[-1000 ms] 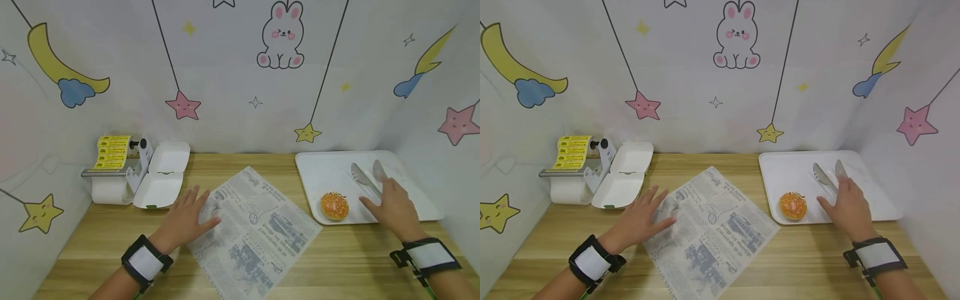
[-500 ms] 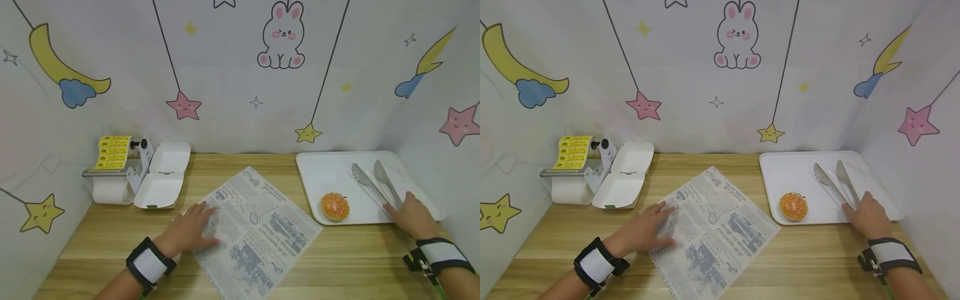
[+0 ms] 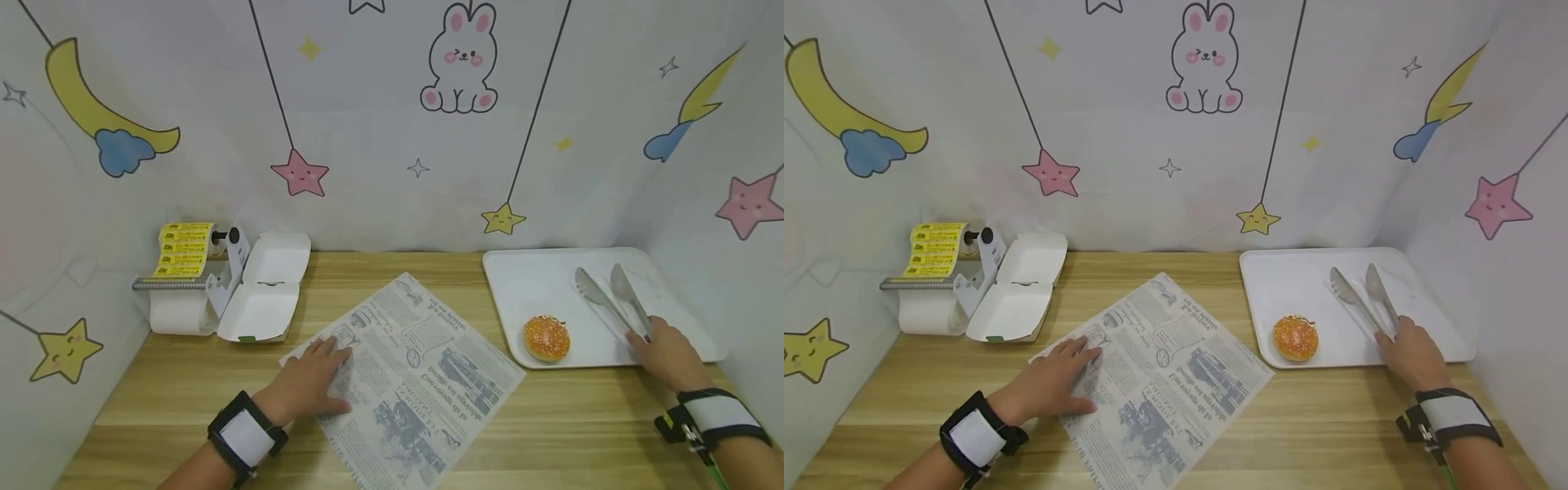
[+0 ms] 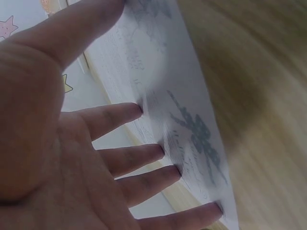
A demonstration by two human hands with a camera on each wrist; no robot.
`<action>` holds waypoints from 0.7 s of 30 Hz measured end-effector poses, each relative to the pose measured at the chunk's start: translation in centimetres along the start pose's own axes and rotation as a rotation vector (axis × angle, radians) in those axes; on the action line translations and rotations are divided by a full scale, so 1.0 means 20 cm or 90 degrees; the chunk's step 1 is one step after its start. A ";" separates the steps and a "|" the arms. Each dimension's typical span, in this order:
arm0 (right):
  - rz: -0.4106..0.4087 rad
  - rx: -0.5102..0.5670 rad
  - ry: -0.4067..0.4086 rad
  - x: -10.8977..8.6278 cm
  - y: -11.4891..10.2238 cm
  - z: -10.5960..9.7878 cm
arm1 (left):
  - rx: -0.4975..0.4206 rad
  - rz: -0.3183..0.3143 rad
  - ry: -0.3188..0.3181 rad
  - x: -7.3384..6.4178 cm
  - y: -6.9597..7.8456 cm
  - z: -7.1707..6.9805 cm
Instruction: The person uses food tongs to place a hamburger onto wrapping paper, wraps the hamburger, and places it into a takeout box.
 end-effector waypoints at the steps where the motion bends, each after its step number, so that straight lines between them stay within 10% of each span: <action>1: -0.008 0.005 0.007 0.00 -0.01 -0.01 | 0.000 -0.001 -0.001 0.00 0.00 0.00; 9: -0.046 0.037 0.079 -0.12 -0.11 -0.10 | -0.006 -0.008 -0.011 0.00 0.00 0.01; 21: -0.169 0.018 0.042 -0.43 -0.33 -0.18 | -0.008 -0.006 -0.005 0.00 -0.01 0.01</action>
Point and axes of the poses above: each hand's wrist, its own x-axis towards the middle knuckle, its own z-axis out of the palm, y = z × x, the point moved 9 cm from there along x, towards the middle knuckle, and after that the axes turned 13 degrees about -x, right-handed, at the moved point
